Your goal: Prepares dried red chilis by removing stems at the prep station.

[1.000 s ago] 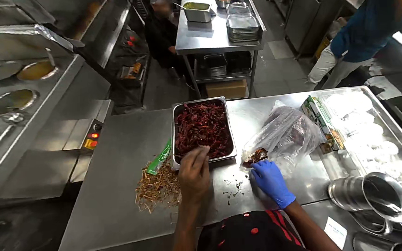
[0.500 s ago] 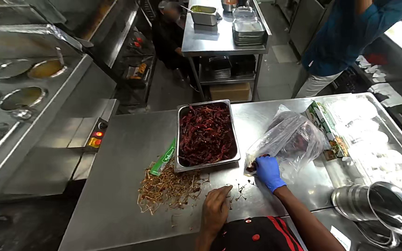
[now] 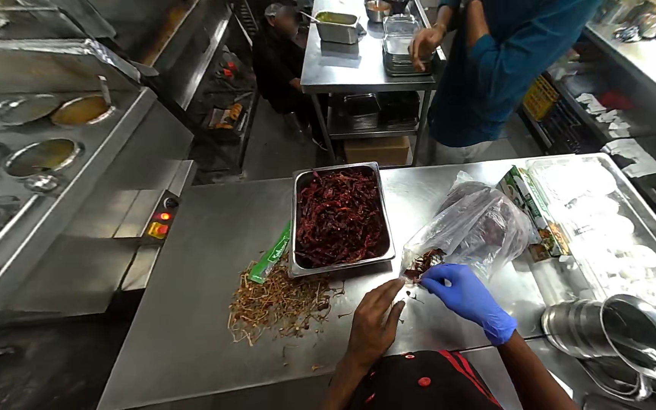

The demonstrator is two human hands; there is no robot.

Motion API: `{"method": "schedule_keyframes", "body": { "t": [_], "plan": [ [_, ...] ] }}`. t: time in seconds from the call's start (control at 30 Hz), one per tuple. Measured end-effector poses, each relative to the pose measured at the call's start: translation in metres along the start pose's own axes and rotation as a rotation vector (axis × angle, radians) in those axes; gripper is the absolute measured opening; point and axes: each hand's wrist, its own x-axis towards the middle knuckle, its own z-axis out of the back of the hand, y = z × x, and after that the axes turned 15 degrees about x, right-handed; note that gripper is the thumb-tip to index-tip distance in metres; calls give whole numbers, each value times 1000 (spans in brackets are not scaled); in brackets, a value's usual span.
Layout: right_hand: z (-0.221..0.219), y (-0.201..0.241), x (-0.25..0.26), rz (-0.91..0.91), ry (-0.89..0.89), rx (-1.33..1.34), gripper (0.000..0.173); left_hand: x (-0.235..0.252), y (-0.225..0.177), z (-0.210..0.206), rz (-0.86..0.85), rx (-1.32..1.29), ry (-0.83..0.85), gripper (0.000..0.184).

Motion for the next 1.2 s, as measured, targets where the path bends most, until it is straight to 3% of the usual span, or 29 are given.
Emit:
{"method": "schedule_keyframes", "body": {
  "t": [0.17,0.33,0.43,0.53,0.67,0.73,0.87,0.97,1.07,1.2],
  "plan": [
    [-27,8,7,-180,182,453,28,12,-13,6,147,-268,-27,24],
    [-32,10,12,-215,258,695,30,18,-23,20,355,-612,-49,32],
    [-35,4,12,-227,311,574,29,17,-20,22,351,-596,-52,19],
    [-42,-15,9,-195,360,172,34,11,-3,22,351,-373,45,10],
    [-39,-36,7,-103,30,-435,20,-11,29,29,436,268,171,22],
    [-29,-39,12,-100,-125,-604,14,-24,42,35,480,375,187,40],
    [-20,-55,27,-77,-179,-642,9,-38,53,40,490,363,126,44],
    [-31,-65,40,-178,-92,-690,24,-36,49,37,467,329,136,42],
    [-34,-70,43,-200,-91,-660,3,-32,39,28,462,268,128,41],
    [-2,-45,28,-144,-145,-417,19,-23,25,17,440,13,77,34]
  ]
}}
